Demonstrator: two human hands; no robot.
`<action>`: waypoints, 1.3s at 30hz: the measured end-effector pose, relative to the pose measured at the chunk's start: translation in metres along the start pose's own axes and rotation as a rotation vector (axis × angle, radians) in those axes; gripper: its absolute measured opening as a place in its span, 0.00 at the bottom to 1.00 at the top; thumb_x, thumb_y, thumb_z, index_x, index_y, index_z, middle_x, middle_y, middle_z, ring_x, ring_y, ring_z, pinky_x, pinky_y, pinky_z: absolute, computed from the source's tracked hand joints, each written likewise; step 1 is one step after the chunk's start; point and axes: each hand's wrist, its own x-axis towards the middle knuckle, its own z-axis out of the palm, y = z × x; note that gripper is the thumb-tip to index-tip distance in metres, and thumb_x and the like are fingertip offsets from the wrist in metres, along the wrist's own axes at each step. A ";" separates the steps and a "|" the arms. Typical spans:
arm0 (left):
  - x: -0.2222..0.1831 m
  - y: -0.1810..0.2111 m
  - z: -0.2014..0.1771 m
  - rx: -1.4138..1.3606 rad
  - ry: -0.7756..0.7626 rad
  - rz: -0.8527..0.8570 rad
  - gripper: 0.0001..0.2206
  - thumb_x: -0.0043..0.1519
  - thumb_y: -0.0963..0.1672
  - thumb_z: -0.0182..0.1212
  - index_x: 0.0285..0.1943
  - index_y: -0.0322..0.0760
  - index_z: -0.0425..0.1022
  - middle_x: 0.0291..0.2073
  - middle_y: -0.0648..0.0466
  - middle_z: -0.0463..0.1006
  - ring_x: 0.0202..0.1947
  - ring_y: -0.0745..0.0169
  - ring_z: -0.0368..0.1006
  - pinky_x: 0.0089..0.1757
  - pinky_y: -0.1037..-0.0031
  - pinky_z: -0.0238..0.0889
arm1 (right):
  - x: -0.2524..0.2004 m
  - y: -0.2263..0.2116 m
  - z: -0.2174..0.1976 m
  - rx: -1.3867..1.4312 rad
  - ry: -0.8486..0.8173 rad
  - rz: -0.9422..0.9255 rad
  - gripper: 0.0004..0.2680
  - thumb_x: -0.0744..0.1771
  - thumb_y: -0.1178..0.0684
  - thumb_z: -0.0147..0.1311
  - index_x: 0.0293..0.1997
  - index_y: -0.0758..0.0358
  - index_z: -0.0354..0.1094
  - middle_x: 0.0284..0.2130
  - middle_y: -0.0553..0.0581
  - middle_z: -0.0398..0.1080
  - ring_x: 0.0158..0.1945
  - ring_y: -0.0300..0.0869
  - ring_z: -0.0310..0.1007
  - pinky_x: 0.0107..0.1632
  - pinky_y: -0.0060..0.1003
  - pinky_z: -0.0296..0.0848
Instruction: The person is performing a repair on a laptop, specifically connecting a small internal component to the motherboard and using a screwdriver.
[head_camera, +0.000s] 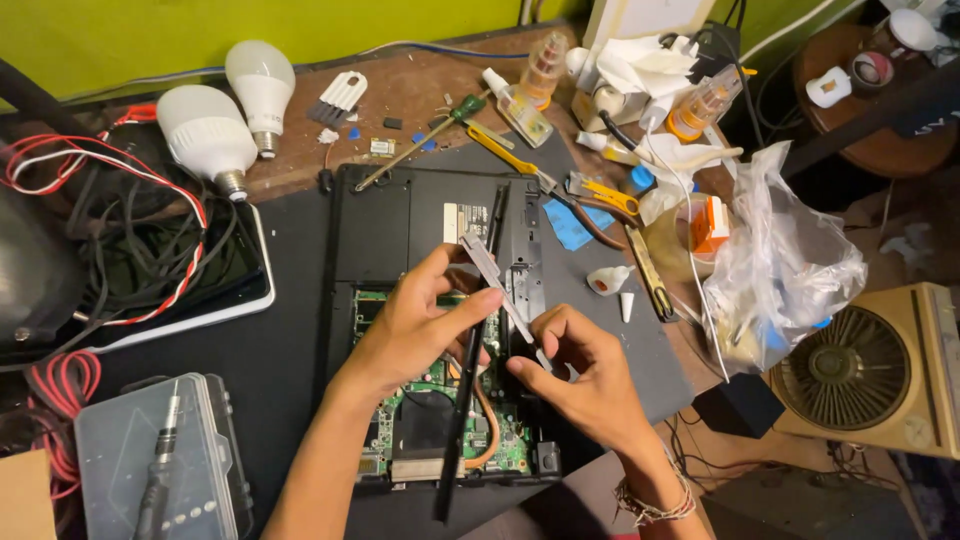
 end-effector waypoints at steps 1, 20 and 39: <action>-0.001 -0.002 -0.002 -0.001 0.001 -0.008 0.20 0.60 0.41 0.63 0.61 0.33 0.70 0.35 0.48 0.78 0.21 0.68 0.71 0.22 0.81 0.65 | -0.003 0.002 -0.001 0.003 0.000 0.008 0.12 0.61 0.65 0.65 0.30 0.60 0.58 0.31 0.48 0.66 0.31 0.33 0.60 0.37 0.26 0.62; 0.005 -0.016 -0.010 0.094 0.061 0.020 0.17 0.59 0.40 0.63 0.55 0.23 0.71 0.35 0.37 0.75 0.16 0.53 0.78 0.19 0.69 0.76 | -0.018 0.074 0.004 0.065 0.299 -0.340 0.07 0.63 0.63 0.65 0.41 0.71 0.72 0.33 0.62 0.74 0.31 0.38 0.68 0.33 0.32 0.69; 0.006 -0.018 -0.006 0.188 0.092 0.076 0.17 0.62 0.42 0.63 0.56 0.24 0.71 0.34 0.39 0.75 0.16 0.57 0.77 0.17 0.75 0.71 | -0.016 0.072 0.004 0.034 0.241 -0.278 0.07 0.65 0.64 0.59 0.46 0.71 0.75 0.22 0.56 0.75 0.23 0.34 0.65 0.28 0.30 0.69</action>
